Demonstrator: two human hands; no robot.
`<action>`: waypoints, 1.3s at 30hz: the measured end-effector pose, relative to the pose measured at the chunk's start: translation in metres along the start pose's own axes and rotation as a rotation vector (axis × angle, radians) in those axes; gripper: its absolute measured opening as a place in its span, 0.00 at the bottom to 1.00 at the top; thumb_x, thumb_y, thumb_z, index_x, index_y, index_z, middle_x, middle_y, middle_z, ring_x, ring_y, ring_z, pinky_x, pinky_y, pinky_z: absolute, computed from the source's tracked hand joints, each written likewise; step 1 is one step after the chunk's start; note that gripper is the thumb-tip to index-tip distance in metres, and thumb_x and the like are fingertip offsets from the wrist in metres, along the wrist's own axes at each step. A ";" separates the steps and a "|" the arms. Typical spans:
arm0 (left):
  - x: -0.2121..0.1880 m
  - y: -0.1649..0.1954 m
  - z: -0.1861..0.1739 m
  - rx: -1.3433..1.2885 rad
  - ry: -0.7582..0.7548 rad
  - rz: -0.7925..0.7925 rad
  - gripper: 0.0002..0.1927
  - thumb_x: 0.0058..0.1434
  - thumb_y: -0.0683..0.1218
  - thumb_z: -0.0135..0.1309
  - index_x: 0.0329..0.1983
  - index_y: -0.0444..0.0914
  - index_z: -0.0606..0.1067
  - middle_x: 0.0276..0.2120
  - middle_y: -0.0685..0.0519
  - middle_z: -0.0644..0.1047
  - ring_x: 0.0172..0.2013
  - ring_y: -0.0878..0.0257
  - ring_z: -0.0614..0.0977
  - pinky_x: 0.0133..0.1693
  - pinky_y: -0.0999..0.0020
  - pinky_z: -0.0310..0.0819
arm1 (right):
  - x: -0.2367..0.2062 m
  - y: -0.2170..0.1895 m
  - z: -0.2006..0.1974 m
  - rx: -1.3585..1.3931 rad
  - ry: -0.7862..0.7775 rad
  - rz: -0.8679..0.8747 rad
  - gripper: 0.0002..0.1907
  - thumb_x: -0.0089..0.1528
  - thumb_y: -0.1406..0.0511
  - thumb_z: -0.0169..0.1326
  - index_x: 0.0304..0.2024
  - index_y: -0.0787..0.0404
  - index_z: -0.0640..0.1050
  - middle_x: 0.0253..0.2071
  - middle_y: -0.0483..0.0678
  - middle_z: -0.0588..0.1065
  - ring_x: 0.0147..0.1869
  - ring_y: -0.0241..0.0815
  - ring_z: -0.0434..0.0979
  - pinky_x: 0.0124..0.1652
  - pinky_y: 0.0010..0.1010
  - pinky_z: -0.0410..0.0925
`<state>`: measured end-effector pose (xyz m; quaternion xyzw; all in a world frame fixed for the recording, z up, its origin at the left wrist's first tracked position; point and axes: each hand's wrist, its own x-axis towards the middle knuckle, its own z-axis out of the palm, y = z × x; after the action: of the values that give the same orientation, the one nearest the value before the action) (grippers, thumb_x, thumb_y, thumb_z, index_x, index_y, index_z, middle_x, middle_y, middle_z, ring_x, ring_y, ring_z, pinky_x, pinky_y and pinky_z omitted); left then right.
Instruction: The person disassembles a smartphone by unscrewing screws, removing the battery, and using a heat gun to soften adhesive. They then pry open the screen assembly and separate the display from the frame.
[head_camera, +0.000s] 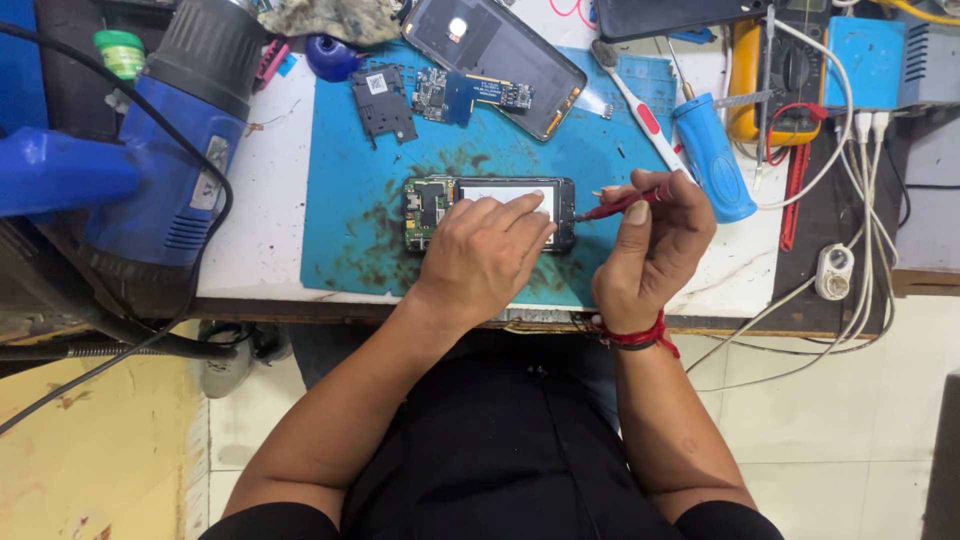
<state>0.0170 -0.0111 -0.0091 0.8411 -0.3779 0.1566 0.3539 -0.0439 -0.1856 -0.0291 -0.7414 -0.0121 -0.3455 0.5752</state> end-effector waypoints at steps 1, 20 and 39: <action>0.000 0.000 0.000 -0.007 0.001 -0.001 0.07 0.65 0.46 0.60 0.39 0.37 0.79 0.48 0.50 0.82 0.36 0.57 0.80 0.41 0.59 0.73 | 0.000 0.000 0.000 -0.004 0.001 -0.007 0.17 0.80 0.72 0.44 0.70 0.58 0.60 0.60 0.54 0.70 0.54 0.41 0.77 0.55 0.35 0.76; 0.000 0.000 0.000 -0.017 -0.003 -0.018 0.06 0.65 0.46 0.59 0.39 0.38 0.80 0.48 0.50 0.82 0.37 0.56 0.80 0.42 0.59 0.73 | 0.018 -0.025 0.006 -0.477 -0.086 -0.410 0.18 0.65 0.73 0.62 0.54 0.59 0.71 0.46 0.56 0.72 0.46 0.50 0.75 0.46 0.39 0.73; 0.000 0.000 0.000 -0.012 -0.012 -0.015 0.07 0.66 0.46 0.60 0.39 0.37 0.79 0.48 0.50 0.82 0.36 0.56 0.79 0.41 0.59 0.72 | 0.014 0.004 0.005 0.113 -0.053 0.072 0.14 0.80 0.73 0.46 0.67 0.60 0.72 0.57 0.56 0.75 0.55 0.43 0.79 0.56 0.34 0.75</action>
<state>0.0170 -0.0106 -0.0093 0.8426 -0.3748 0.1467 0.3578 -0.0286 -0.1881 -0.0258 -0.7166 -0.0199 -0.3035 0.6277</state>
